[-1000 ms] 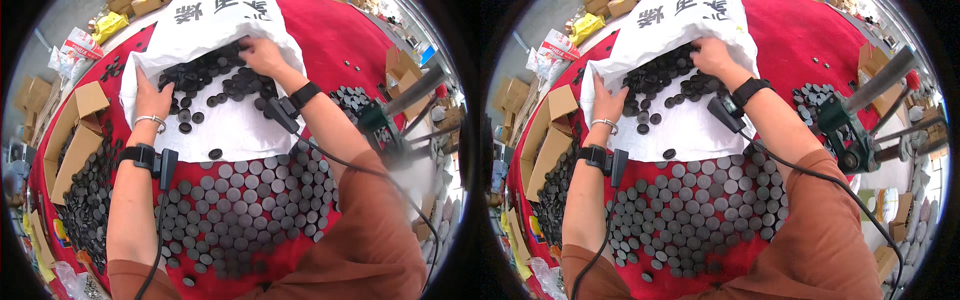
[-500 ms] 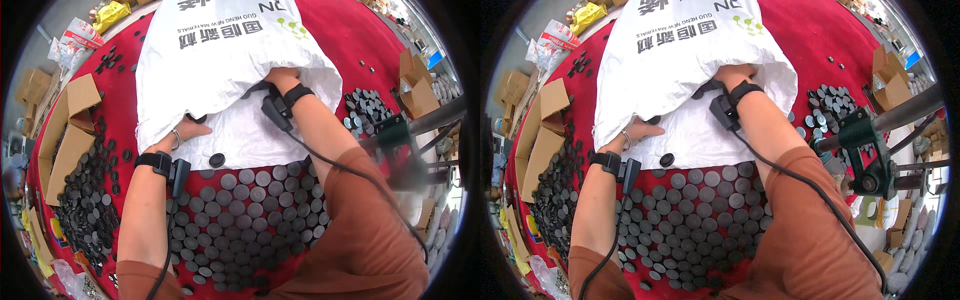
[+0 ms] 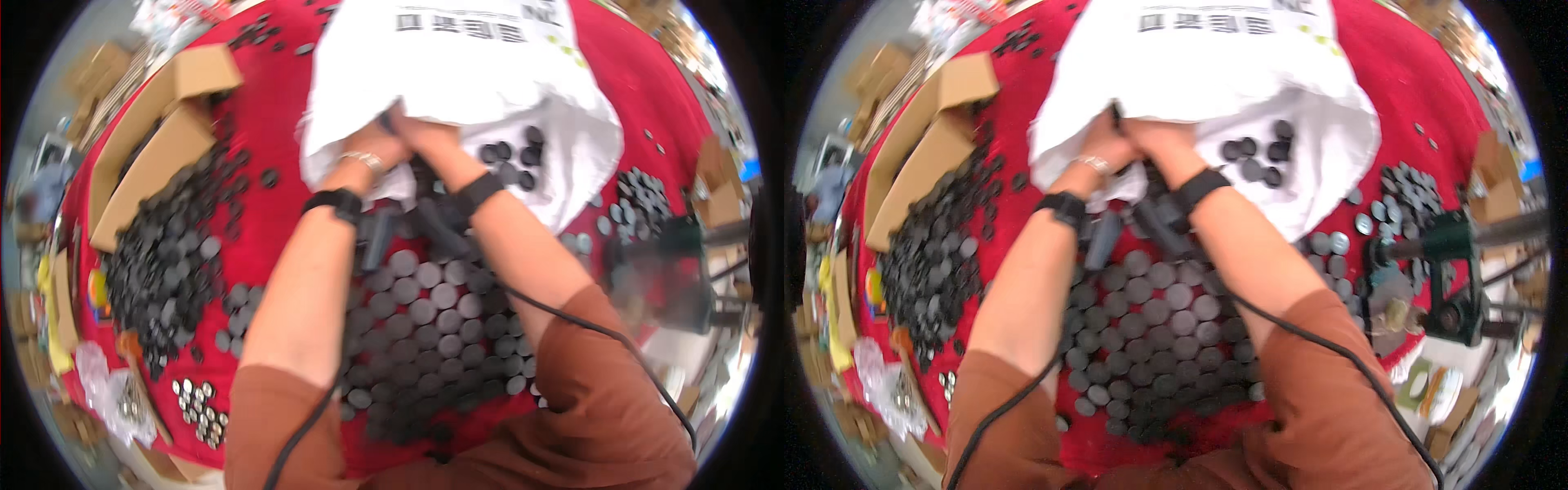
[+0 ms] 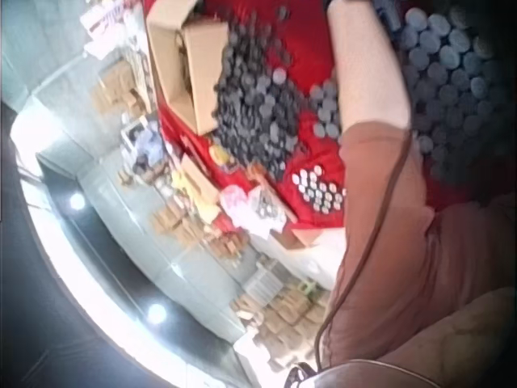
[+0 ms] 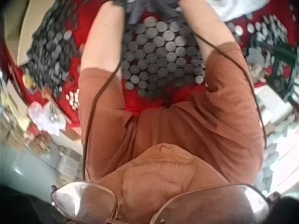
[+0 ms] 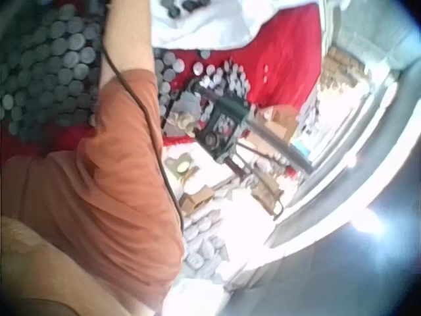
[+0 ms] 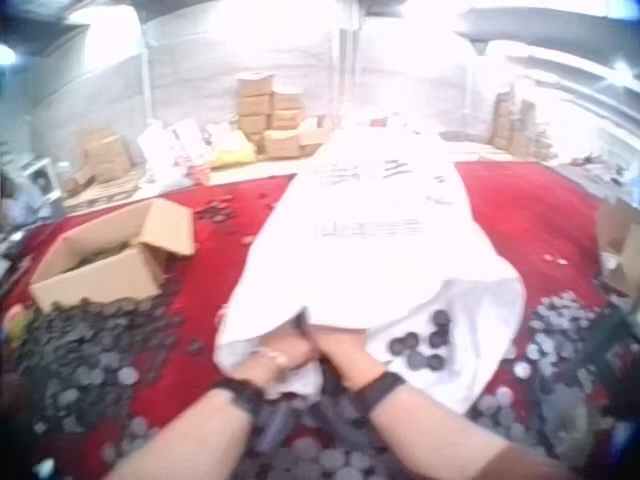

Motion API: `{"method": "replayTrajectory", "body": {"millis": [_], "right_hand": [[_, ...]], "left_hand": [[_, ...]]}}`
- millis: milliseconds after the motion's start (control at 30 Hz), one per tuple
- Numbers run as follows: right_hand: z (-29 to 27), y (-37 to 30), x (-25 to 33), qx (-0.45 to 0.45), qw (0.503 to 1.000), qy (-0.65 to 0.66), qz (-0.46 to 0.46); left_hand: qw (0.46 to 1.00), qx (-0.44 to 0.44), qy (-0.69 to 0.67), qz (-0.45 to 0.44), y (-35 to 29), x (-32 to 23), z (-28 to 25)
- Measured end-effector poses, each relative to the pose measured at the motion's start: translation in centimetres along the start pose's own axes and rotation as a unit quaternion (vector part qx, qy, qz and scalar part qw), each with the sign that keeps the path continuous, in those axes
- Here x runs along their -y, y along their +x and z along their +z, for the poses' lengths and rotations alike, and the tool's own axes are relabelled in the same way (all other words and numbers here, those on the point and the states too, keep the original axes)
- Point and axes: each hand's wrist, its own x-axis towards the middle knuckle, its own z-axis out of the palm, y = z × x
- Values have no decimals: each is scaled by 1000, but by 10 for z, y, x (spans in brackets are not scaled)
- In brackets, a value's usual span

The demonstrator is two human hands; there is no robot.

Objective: The person picks up black rubber caps and places them onto metal bearings on a red table. They continue the process by gathering more caps from a white bag and a cardboard box to press onto the remaining bearings.

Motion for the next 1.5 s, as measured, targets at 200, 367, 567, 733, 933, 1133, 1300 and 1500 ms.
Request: {"method": "replayTrajectory", "body": {"millis": [200,367,567,733,933,1133,1300,1500], "right_hand": [[4,12,-28,64,898,369,232],[-50,-5,42,-40,919,318,228],[-40,-44,104,-11,912,373,170],[21,-74,168,61,916,359,171],[63,-74,188,218,900,309,215],[33,-67,168,235,966,91,62],[32,-79,165,195,980,29,-27],[61,-95,180,198,953,-26,-228]], "left_hand": [[998,1,18,-54,-8,-31,-9],[997,-62,11,-53,-34,-60,-41],[982,-183,37,-15,-83,-35,-83],[987,-127,-14,-94,-116,25,-146],[973,-7,-76,-220,-130,106,-200],[945,-37,-168,-278,-150,127,-245],[931,-89,-169,-310,-172,134,-269],[940,-154,-90,-291,-200,138,-273]]}}
